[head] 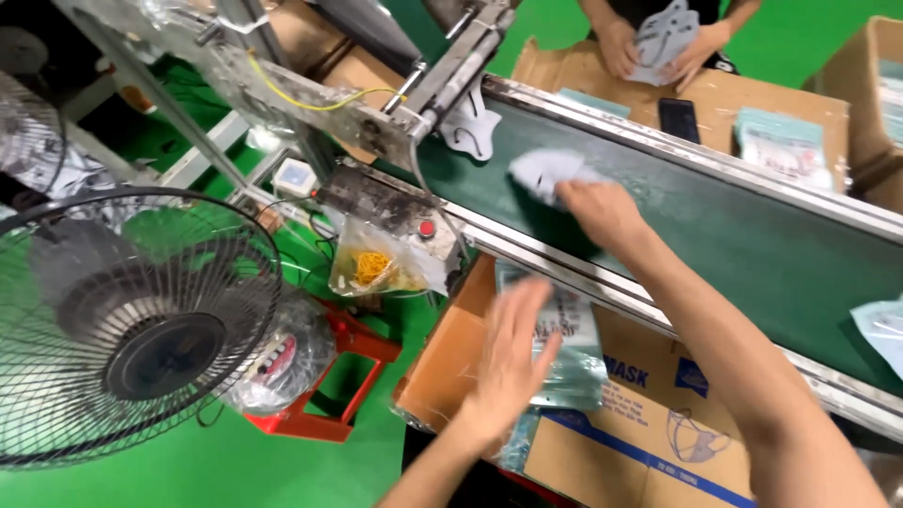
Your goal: Packing face masks into plastic bags and cardboard boxes at a factory conveyor belt.
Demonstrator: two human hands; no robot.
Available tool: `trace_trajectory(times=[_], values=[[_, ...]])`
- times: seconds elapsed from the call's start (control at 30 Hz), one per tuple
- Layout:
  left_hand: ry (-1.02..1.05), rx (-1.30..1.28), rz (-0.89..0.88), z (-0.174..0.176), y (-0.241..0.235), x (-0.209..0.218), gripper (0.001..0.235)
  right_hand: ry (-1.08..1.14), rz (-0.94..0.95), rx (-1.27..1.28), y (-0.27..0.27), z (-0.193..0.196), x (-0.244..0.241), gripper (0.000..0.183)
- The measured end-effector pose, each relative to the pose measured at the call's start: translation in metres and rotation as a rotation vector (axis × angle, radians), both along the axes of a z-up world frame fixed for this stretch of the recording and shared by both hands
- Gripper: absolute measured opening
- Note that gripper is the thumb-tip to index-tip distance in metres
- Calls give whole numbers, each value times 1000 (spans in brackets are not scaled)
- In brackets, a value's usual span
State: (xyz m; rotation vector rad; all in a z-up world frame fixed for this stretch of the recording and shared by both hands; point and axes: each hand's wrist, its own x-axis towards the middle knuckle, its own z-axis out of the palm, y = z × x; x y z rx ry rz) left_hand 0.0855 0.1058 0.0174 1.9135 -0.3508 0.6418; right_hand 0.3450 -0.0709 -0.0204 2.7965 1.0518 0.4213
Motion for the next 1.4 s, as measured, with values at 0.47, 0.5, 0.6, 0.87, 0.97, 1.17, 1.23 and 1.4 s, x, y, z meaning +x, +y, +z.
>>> trace_trajectory(times=[0.47,0.5,0.6,0.87,0.97,1.17,1.23,1.4], values=[[234,107,-565,-110,-131,-41,104,454,-388,981,-162,-43,-355,115],[242,114,-582,-123,-139,-46,104,454,-405,991,-166,-56,-366,115],[274,276,-533,-142,-151,-47,120,488,-560,1155,-165,-78,-371,104],[305,126,-526,-132,-150,-47,130,483,-369,1312,-164,-80,-362,114],[328,167,-549,-143,-151,-61,123,527,-285,1405,-144,-76,-376,108],[266,114,-477,-131,-130,-63,88,385,-403,1485,-140,-126,-366,34],[80,216,-348,-123,-93,-50,60,388,-485,1572,-146,-143,-371,30],[-12,580,-167,-138,-36,9,20,409,-466,1944,-131,-156,-326,25]])
